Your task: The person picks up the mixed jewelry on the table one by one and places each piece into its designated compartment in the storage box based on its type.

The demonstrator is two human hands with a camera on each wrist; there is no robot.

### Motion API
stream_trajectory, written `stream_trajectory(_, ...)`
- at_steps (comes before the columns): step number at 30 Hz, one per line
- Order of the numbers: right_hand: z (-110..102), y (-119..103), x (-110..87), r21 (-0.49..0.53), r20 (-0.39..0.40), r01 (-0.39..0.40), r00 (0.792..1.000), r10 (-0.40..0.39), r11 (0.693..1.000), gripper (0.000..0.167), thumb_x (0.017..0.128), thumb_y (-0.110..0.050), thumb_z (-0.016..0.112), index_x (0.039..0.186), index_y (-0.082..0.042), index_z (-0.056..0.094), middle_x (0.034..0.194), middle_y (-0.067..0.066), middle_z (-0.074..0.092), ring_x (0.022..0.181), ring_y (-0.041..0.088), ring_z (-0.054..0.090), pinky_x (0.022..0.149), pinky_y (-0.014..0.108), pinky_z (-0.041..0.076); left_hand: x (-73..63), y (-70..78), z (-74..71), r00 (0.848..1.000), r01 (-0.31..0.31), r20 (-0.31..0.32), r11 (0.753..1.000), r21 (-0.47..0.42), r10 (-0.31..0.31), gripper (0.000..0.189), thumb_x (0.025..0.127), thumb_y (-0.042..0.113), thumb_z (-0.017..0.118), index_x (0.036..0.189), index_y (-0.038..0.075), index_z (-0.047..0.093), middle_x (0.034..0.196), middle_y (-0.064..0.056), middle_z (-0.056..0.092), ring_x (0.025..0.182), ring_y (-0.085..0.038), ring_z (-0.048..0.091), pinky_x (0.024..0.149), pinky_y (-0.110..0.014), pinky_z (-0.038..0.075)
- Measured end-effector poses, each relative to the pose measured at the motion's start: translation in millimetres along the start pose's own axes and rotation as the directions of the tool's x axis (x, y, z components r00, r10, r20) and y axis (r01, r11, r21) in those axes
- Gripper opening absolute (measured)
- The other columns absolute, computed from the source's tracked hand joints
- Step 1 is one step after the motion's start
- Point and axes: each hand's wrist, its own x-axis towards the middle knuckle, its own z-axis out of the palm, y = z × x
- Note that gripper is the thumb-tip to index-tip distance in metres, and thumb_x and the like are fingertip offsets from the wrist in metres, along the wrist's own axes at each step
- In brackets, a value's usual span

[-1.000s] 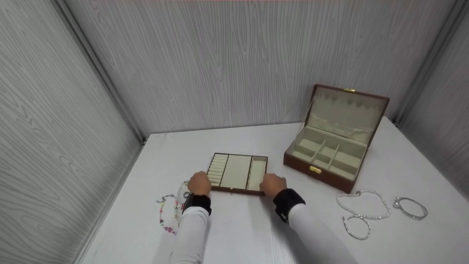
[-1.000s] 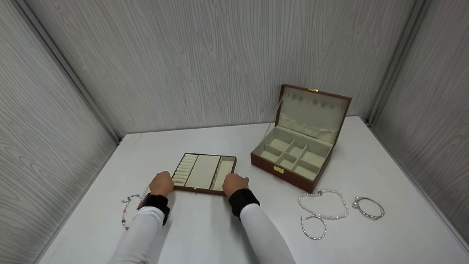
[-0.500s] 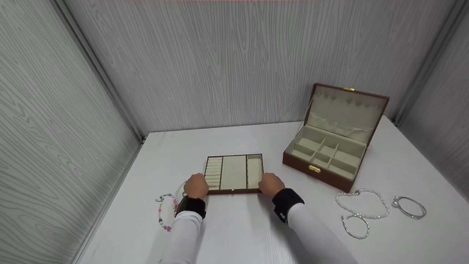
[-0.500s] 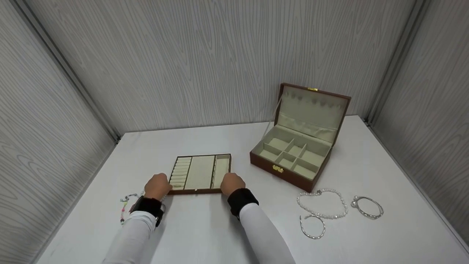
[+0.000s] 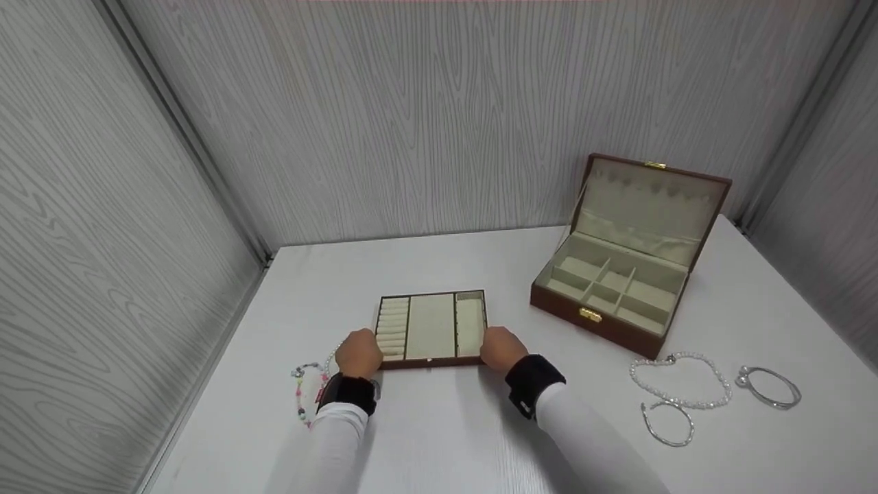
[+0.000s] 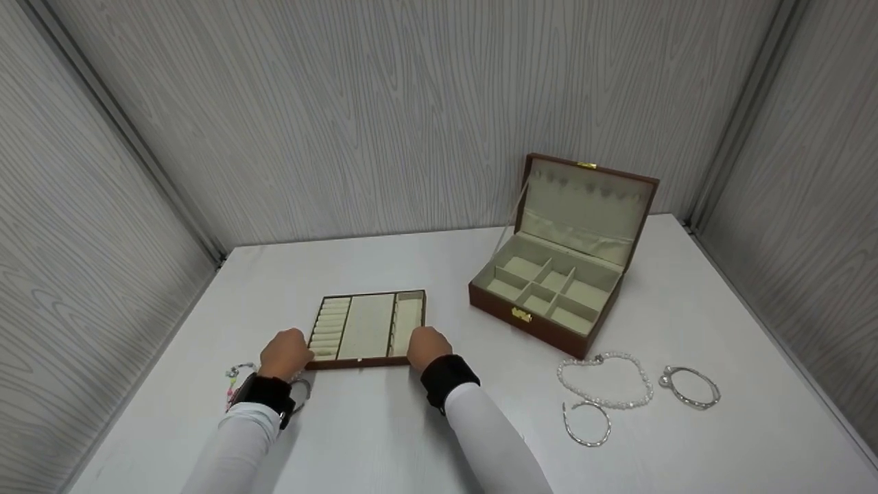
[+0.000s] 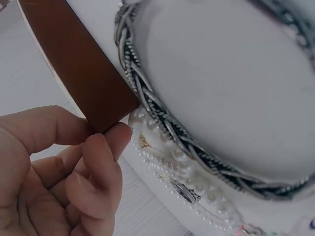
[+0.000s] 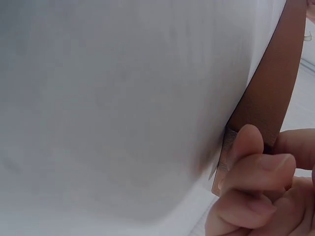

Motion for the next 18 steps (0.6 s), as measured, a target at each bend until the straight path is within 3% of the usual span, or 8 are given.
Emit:
stream_trajectory(7, 3.7, -4.1, -2.2, 0.016, 0.024, -0.003, 1.0, 0.003, 1.0, 0.017, 0.082, 0.001, 0.048, 0.067, -0.001, 0.055, 0.065, 0.005, 0.048, 0.056, 0.017, 0.038, 0.052, 0.027, 0.033, -1.3, -6.0, -2.2, 0.999, -0.005, 0.037, 1.0, 0.025, 0.004, 0.015, 0.077, -0.002, 0.051, 0.077, -0.002, 0.067, 0.078, -0.019, 0.069, 0.069, -0.027, 0.066, 0.053, -0.043, 0.052)
stream_trajectory(18, 5.1, -11.0, -8.8, 0.0, 0.016, 0.003, 1.0, -0.003, 1.0, 0.015, 0.083, 0.001, 0.049, 0.071, 0.001, 0.059, 0.07, 0.011, 0.061, 0.056, 0.016, 0.04, 0.053, 0.028, 0.038, -1.7, -5.9, -6.4, 0.998, 0.03, 0.058, 0.998, 0.059, -0.033, 0.017, 0.08, 0.001, 0.052, 0.083, -0.002, 0.068, 0.085, -0.02, 0.07, 0.075, -0.031, 0.067, 0.058, -0.046, 0.053)
